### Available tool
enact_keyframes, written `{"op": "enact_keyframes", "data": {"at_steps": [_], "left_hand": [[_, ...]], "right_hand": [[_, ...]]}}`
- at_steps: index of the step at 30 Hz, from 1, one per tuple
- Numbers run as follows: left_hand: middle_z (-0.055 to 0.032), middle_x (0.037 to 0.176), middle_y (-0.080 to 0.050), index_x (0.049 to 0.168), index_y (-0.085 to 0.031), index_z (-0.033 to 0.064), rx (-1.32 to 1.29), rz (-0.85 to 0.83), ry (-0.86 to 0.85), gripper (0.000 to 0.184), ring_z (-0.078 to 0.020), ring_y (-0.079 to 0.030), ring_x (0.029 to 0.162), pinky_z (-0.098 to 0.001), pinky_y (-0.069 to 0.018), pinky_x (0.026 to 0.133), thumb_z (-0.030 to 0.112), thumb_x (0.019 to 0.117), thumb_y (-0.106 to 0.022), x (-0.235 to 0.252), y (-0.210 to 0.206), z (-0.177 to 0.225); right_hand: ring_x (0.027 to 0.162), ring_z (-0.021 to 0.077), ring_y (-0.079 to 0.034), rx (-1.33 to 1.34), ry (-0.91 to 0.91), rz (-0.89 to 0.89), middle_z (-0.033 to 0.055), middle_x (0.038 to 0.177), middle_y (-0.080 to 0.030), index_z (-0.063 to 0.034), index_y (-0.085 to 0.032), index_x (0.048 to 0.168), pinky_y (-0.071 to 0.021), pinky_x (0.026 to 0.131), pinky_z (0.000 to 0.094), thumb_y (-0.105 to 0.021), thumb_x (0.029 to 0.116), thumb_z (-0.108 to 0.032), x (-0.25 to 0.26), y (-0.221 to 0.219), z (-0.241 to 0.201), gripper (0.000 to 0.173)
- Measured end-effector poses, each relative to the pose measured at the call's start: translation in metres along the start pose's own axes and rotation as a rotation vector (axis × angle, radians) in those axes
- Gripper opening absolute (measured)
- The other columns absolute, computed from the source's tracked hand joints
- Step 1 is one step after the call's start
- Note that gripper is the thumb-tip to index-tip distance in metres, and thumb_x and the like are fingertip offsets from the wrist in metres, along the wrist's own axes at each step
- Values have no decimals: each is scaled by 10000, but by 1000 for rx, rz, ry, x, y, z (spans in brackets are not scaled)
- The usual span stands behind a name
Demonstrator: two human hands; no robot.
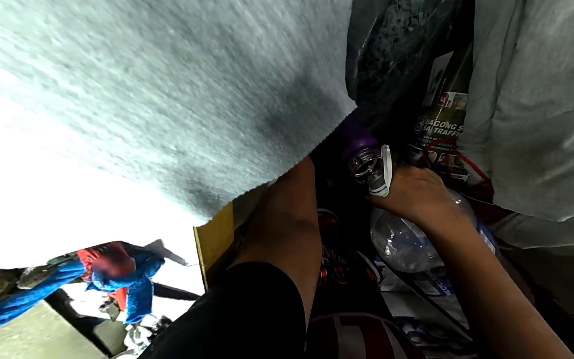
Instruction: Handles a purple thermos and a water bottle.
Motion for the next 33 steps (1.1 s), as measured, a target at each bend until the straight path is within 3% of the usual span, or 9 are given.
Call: {"op": "enact_keyframes", "data": {"at_steps": [3,6,11,21,25,30,33], "left_hand": [[-13,1462,-549,1516,-424,175,47,-29,-6,518,-82,-534,1308,-333,-469,1071,447,1115,-239,-2,3,2],[-11,1411,-553,1497,-415,143,64,-41,-38,487,-39,-540,1254,-265,-470,1035,392,1128,-217,-1,2,7],[8,1434,-565,1500,-431,190,2,-64,-5,520,-53,-544,1285,-304,-476,1057,463,1113,-217,-1,2,2],[-45,1493,-501,1555,-350,135,135,-65,1,539,-78,-515,1315,-288,-456,1072,420,1128,-185,3,8,6],[-12,1481,-532,1538,-396,181,72,-62,26,543,-80,-527,1320,-321,-467,1077,468,1115,-211,2,8,3],[-7,1422,-559,1502,-412,155,24,1,-36,479,-40,-547,1261,-268,-471,1046,388,1128,-225,8,6,6],[-30,1485,-506,1539,-370,133,62,10,-31,495,-59,-510,1311,-278,-442,1080,372,1132,-220,9,6,8]], "right_hand": [[1063,373,-672,-4,8,1,185,1042,-709,-35,-642,1179,-488,898,572,-728,883,-518,3,-1,-1,573],[1066,378,-675,4,11,16,188,1047,-714,-38,-641,1196,-489,897,584,-736,873,-519,5,-2,-2,587],[1055,376,-675,-1,8,13,190,1039,-710,-39,-638,1195,-491,879,580,-733,874,-518,7,-1,-3,584],[1086,384,-665,13,-18,-7,198,1084,-705,-32,-633,1220,-484,908,587,-739,875,-517,9,-2,-5,604],[1071,381,-670,3,-21,-12,192,1064,-707,-39,-631,1209,-490,894,584,-734,879,-523,10,-2,-6,595],[1062,385,-671,-1,-23,-5,191,1053,-708,-39,-638,1194,-488,890,584,-740,869,-525,11,-2,-6,593],[1066,384,-672,1,-38,-12,192,1061,-708,-45,-636,1208,-491,887,590,-740,870,-526,12,-2,-6,597]]}}
Point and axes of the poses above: each hand's wrist, its own x-axis towards the middle knuckle, its own y-axis out of the back of the hand, z = x × y, the point moved 8 cm from there along x, towards the middle knuckle
